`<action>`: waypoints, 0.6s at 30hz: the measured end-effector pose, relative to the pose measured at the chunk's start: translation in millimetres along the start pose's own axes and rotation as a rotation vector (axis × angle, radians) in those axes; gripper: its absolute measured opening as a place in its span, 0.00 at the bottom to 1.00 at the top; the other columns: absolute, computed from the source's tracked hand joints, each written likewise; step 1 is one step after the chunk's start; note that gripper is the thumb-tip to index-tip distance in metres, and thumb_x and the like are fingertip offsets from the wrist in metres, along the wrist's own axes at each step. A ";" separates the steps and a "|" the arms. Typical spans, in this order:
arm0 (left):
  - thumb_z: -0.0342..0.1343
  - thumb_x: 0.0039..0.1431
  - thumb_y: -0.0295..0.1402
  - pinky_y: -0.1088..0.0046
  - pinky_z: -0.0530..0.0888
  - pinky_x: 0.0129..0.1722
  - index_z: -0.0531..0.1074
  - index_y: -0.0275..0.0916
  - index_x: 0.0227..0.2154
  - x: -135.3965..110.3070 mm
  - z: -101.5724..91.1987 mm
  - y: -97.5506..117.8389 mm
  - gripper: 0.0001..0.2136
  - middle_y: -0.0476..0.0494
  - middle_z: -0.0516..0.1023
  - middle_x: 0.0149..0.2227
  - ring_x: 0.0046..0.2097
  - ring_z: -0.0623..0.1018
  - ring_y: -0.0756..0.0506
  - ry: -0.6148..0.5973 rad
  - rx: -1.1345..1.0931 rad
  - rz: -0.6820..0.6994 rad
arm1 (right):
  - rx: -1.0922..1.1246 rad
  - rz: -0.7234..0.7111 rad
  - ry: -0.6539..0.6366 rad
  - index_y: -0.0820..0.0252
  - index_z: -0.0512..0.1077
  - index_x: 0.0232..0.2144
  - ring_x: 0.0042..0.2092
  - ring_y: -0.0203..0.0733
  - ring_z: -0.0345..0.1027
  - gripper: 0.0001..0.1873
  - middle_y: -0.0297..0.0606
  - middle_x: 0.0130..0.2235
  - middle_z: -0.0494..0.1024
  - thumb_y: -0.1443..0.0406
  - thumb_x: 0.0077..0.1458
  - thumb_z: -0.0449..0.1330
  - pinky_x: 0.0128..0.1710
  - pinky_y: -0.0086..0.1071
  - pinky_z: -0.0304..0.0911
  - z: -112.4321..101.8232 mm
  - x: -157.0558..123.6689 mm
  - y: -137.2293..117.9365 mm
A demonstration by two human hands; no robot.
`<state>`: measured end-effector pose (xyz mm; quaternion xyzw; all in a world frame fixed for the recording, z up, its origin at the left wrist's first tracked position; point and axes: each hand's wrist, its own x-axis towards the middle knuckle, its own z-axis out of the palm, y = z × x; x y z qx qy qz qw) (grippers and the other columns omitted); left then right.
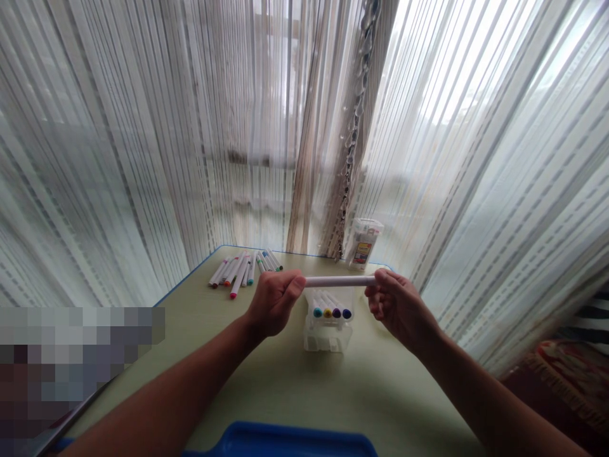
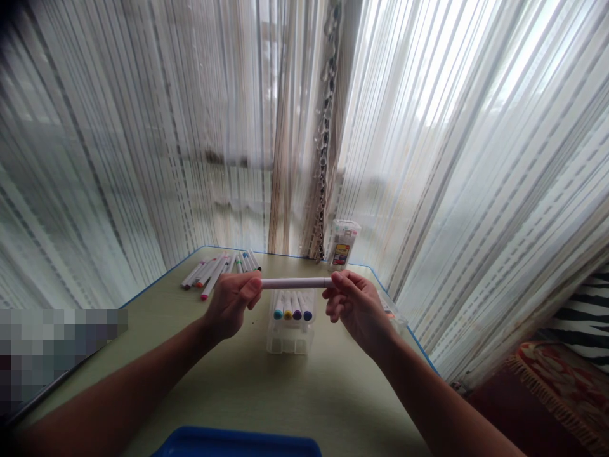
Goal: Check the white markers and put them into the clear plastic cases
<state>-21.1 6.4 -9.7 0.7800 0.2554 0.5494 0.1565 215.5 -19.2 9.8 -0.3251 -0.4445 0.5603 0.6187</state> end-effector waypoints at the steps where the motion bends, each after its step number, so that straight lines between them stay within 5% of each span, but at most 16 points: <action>1: 0.42 0.69 0.42 0.73 0.56 0.22 0.58 0.40 0.16 0.0 -0.2 -0.1 0.24 0.53 0.59 0.15 0.19 0.60 0.53 -0.004 -0.010 -0.001 | 0.002 -0.012 -0.010 0.62 0.73 0.23 0.16 0.31 0.67 0.19 0.34 0.21 0.77 0.57 0.40 0.76 0.12 0.20 0.62 0.1 -0.2 -0.1; 18: 0.48 0.62 0.35 0.74 0.56 0.22 0.62 0.40 0.27 0.2 -2.5 3.3 0.09 0.57 0.56 0.18 0.20 0.58 0.53 -0.025 0.002 0.010 | -0.096 -0.183 -0.066 0.59 0.79 0.28 0.20 0.32 0.65 0.09 0.35 0.24 0.76 0.62 0.46 0.72 0.16 0.25 0.60 -0.8 -2.5 -3.3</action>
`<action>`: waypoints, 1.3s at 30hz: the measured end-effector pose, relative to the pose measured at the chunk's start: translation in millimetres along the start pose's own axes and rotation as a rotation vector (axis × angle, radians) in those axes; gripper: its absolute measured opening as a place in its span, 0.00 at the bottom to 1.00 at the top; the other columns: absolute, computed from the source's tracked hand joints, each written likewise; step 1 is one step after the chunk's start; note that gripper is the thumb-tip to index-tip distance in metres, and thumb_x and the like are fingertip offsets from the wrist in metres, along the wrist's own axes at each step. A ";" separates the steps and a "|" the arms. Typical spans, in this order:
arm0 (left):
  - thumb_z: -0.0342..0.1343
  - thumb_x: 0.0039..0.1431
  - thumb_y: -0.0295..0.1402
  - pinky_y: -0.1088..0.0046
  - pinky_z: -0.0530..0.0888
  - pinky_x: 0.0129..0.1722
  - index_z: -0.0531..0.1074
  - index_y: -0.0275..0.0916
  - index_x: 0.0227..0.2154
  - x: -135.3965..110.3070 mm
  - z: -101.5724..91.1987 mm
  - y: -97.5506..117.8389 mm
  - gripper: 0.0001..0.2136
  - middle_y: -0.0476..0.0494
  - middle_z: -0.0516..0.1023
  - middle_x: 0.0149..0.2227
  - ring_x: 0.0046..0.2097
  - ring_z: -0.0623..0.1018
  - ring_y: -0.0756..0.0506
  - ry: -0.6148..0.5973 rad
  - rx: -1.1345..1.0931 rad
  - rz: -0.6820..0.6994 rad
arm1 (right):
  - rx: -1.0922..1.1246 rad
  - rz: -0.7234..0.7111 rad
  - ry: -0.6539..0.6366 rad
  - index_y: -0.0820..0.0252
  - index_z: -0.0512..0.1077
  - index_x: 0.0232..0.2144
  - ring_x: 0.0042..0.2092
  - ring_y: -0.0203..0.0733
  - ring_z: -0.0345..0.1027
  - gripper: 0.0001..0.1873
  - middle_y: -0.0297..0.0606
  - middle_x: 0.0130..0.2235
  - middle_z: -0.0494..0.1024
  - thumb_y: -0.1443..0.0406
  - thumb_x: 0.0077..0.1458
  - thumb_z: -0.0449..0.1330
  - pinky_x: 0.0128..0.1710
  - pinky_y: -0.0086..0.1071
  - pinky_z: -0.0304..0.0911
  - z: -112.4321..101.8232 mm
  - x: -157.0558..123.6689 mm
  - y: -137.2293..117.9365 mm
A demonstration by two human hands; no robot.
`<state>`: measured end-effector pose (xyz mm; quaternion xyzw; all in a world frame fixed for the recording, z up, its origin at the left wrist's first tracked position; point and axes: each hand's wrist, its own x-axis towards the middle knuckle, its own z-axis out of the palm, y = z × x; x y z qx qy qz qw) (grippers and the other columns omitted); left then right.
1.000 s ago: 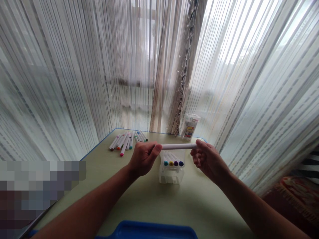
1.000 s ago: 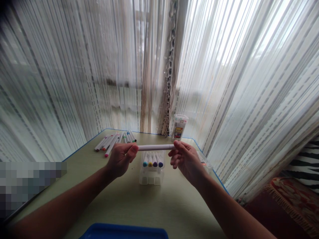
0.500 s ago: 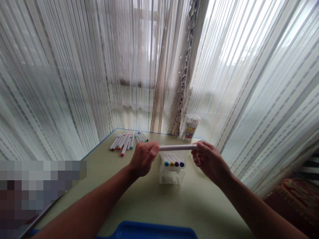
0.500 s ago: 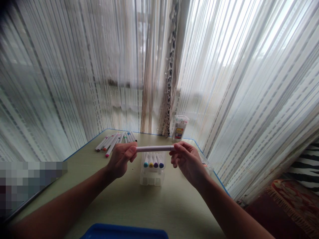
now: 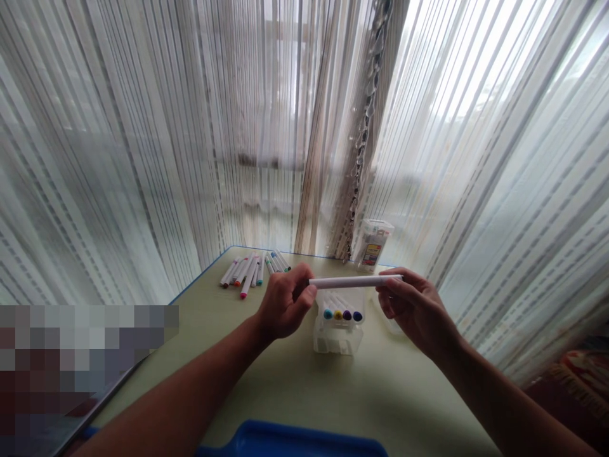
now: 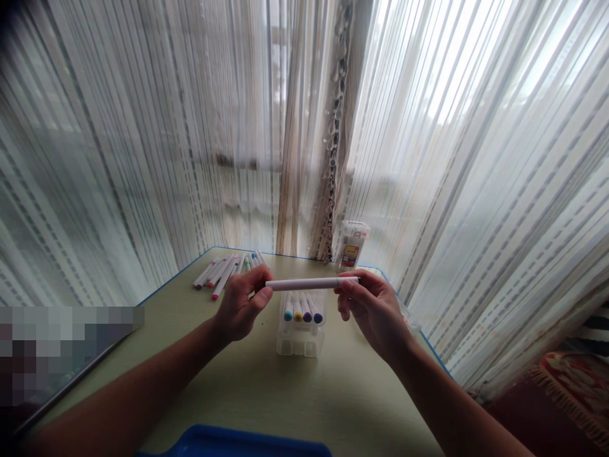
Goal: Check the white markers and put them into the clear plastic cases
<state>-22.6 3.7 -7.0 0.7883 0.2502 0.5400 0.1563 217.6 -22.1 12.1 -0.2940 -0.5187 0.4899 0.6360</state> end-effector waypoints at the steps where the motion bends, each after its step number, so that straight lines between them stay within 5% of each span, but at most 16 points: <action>1: 0.49 0.61 0.34 0.74 0.56 0.22 0.62 0.40 0.27 0.0 0.0 0.1 0.08 0.57 0.56 0.18 0.20 0.58 0.52 0.004 -0.005 -0.004 | -0.008 -0.004 -0.005 0.59 0.79 0.29 0.20 0.32 0.66 0.09 0.35 0.24 0.77 0.62 0.46 0.73 0.16 0.25 0.61 0.0 -0.3 -0.1; 15: 0.48 0.62 0.35 0.75 0.57 0.22 0.65 0.39 0.27 1.3 0.3 -4.3 0.09 0.56 0.57 0.18 0.20 0.59 0.53 -0.039 0.001 -0.006 | -0.315 -0.357 -0.031 0.58 0.78 0.36 0.20 0.38 0.70 0.07 0.32 0.21 0.75 0.67 0.52 0.70 0.17 0.30 0.67 -4.0 -8.4 6.0; 25: 0.47 0.65 0.38 0.75 0.57 0.22 0.65 0.39 0.26 1.9 0.5 -3.7 0.13 0.56 0.59 0.17 0.19 0.59 0.52 -0.024 0.003 -0.041 | -0.344 -0.355 -0.031 0.58 0.80 0.38 0.20 0.39 0.71 0.09 0.34 0.22 0.77 0.66 0.53 0.70 0.16 0.31 0.68 -5.6 -9.7 6.9; 32: 0.45 0.66 0.39 0.74 0.58 0.23 0.65 0.39 0.24 1.8 1.9 -3.5 0.15 0.55 0.62 0.16 0.20 0.61 0.52 0.015 -0.014 -0.081 | -0.117 -0.321 0.060 0.57 0.81 0.31 0.16 0.35 0.66 0.06 0.34 0.21 0.77 0.61 0.50 0.72 0.11 0.26 0.58 1.7 -13.0 -8.3; 39: 0.44 0.66 0.37 0.74 0.58 0.24 0.64 0.39 0.22 3.7 2.7 -8.9 0.17 0.55 0.60 0.15 0.20 0.61 0.52 0.050 0.066 -0.131 | -0.193 -0.456 0.120 0.56 0.80 0.29 0.15 0.35 0.65 0.05 0.30 0.17 0.71 0.62 0.52 0.71 0.12 0.27 0.57 4.5 -24.5 -17.4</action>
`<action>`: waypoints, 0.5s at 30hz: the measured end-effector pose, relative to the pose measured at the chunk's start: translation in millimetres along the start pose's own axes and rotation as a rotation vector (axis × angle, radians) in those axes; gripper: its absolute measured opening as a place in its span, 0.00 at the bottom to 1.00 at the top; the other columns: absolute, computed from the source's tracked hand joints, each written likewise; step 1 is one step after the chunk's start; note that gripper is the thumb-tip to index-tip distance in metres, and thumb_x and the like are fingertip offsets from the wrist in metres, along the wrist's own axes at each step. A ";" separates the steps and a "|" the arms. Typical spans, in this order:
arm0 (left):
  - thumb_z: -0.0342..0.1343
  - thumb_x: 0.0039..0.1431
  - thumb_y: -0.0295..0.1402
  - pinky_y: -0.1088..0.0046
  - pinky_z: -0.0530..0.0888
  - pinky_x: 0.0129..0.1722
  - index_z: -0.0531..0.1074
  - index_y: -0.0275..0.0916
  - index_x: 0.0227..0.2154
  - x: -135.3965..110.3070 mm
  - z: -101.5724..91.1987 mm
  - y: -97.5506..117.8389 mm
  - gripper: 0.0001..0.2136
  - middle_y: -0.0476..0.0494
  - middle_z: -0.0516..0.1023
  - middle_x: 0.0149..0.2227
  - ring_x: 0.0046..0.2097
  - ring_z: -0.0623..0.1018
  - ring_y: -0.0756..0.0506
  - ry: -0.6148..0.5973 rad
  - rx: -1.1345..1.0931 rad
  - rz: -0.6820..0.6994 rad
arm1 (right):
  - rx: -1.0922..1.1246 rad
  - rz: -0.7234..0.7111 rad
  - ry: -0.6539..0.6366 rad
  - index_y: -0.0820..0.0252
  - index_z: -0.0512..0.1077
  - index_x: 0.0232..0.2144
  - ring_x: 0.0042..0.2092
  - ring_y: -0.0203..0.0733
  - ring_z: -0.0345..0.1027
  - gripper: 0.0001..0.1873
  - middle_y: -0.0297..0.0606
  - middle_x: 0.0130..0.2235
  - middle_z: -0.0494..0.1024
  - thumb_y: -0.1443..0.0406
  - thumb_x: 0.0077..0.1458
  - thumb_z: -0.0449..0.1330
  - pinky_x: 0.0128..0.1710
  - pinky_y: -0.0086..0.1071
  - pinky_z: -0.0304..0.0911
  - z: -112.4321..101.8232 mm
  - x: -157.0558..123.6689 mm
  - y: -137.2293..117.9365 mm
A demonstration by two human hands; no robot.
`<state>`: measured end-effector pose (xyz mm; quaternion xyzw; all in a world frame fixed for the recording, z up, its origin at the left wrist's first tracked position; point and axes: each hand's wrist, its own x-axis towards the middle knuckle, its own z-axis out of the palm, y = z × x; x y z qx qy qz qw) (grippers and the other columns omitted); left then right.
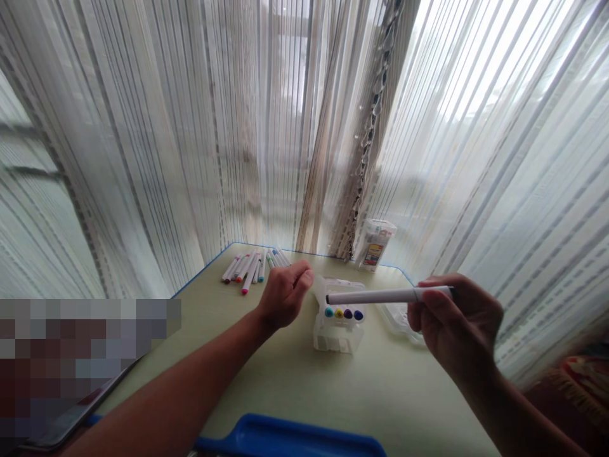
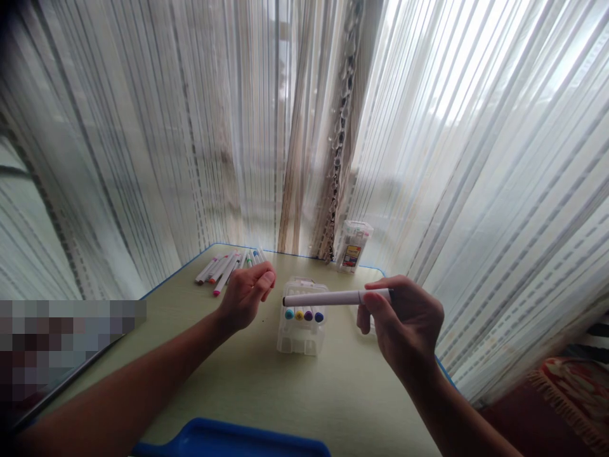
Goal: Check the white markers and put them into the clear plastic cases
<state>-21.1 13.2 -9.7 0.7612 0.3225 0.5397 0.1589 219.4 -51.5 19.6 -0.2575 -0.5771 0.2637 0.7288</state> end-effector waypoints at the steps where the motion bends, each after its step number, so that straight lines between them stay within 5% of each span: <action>1: 0.45 0.66 0.37 0.74 0.58 0.24 0.63 0.39 0.22 0.2 0.1 -0.3 0.17 0.55 0.60 0.15 0.20 0.61 0.52 0.004 0.009 -0.009 | -0.038 -0.033 0.005 0.55 0.80 0.30 0.16 0.35 0.65 0.04 0.30 0.17 0.72 0.63 0.53 0.70 0.13 0.28 0.57 -1.5 -1.7 1.0; 6: 0.45 0.66 0.36 0.74 0.58 0.25 0.63 0.39 0.21 0.7 -0.6 -0.5 0.16 0.55 0.60 0.15 0.20 0.61 0.52 0.004 0.057 -0.038 | -0.424 -0.274 -0.034 0.57 0.78 0.32 0.20 0.38 0.70 0.05 0.33 0.23 0.77 0.67 0.51 0.70 0.16 0.30 0.62 -7.2 -10.5 8.0; 10: 0.46 0.65 0.35 0.74 0.58 0.25 0.63 0.39 0.21 0.9 -0.2 0.1 0.16 0.56 0.61 0.15 0.20 0.62 0.52 0.001 0.080 -0.042 | -0.673 -0.523 -0.183 0.57 0.76 0.33 0.24 0.36 0.73 0.09 0.33 0.26 0.79 0.70 0.49 0.71 0.23 0.28 0.67 -0.3 -16.0 11.2; 15: 0.45 0.66 0.35 0.75 0.59 0.25 0.64 0.39 0.21 1.9 0.9 0.9 0.16 0.56 0.60 0.15 0.20 0.62 0.52 -0.015 0.066 -0.054 | -0.767 -0.589 -0.311 0.59 0.75 0.36 0.24 0.32 0.69 0.08 0.31 0.25 0.76 0.69 0.53 0.70 0.26 0.27 0.66 17.1 -19.2 11.8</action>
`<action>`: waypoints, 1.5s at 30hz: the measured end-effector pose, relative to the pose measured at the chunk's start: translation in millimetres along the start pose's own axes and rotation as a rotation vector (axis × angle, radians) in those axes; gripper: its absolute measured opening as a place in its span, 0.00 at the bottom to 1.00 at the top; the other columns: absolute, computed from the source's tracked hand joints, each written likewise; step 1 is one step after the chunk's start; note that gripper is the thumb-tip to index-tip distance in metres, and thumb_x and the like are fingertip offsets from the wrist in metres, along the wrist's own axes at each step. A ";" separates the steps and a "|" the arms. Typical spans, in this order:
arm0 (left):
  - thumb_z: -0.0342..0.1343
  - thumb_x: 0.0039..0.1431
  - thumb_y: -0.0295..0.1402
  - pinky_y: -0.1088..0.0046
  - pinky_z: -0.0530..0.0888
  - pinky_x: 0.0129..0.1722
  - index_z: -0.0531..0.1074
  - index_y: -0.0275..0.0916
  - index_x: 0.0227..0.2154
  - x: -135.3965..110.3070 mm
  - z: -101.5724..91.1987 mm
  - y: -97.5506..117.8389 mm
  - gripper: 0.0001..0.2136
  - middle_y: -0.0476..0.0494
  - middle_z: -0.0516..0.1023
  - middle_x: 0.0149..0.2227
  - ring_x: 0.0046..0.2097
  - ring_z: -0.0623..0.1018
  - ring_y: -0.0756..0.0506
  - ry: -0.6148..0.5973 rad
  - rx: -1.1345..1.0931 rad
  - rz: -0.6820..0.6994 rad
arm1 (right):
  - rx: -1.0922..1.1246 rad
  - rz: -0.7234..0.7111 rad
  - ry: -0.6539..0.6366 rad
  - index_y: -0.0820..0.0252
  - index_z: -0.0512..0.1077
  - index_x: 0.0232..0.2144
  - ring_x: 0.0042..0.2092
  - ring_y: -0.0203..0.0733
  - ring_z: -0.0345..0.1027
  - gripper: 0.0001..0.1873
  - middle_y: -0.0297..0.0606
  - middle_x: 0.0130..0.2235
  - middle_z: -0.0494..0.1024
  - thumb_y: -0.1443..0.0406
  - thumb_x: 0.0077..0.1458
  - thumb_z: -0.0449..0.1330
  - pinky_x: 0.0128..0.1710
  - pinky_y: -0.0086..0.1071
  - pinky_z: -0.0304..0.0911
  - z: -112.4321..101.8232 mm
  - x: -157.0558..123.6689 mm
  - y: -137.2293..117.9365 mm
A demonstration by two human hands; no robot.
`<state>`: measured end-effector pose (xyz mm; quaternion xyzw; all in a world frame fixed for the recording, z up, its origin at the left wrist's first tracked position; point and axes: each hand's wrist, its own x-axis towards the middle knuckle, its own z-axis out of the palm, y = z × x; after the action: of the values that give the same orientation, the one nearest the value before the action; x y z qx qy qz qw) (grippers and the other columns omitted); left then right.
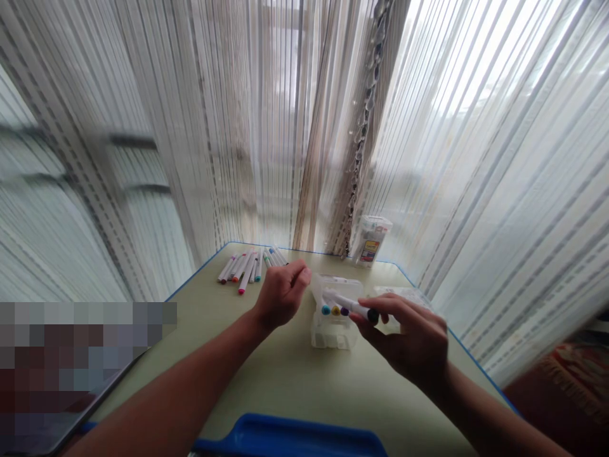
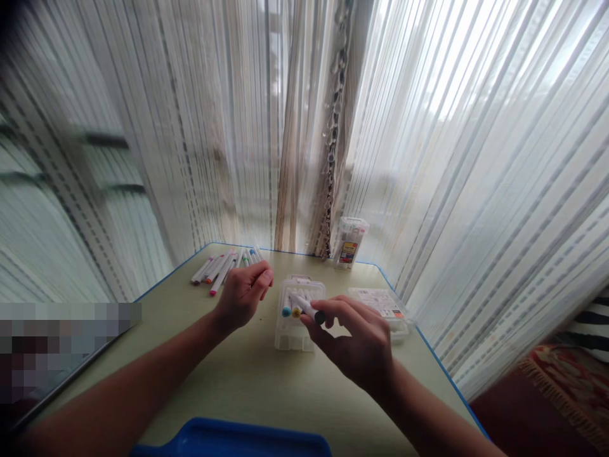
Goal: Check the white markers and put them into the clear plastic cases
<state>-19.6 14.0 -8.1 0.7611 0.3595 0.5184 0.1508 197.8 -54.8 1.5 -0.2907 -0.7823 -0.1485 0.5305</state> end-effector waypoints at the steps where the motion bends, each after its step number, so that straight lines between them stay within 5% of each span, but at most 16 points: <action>1: 0.45 0.66 0.35 0.75 0.59 0.25 0.64 0.39 0.22 0.3 0.0 0.0 0.16 0.56 0.60 0.15 0.20 0.62 0.52 -0.003 -0.005 -0.003 | -0.006 -0.001 -0.012 0.59 0.76 0.36 0.24 0.33 0.69 0.08 0.32 0.26 0.76 0.69 0.53 0.70 0.27 0.27 0.66 2.4 0.8 -1.6; 17: 0.45 0.67 0.36 0.75 0.60 0.25 0.65 0.39 0.22 -0.5 0.1 -0.5 0.17 0.55 0.61 0.15 0.20 0.63 0.52 -0.016 0.008 -0.041 | -0.065 -0.086 -0.167 0.62 0.74 0.44 0.38 0.44 0.74 0.12 0.42 0.38 0.80 0.67 0.58 0.67 0.39 0.37 0.66 23.8 -5.0 -3.5; 45: 0.44 0.66 0.36 0.75 0.61 0.26 0.66 0.40 0.24 -1.3 -0.1 0.2 0.15 0.54 0.62 0.16 0.21 0.65 0.51 -0.074 0.014 -0.047 | -0.172 -0.134 -0.195 0.60 0.76 0.46 0.37 0.45 0.72 0.14 0.41 0.39 0.83 0.70 0.57 0.66 0.39 0.40 0.65 25.6 -7.8 5.1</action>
<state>-19.8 12.9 -8.8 0.7719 0.3752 0.4839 0.1709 184.0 -39.2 -16.1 -0.2949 -0.8322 -0.2212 0.4142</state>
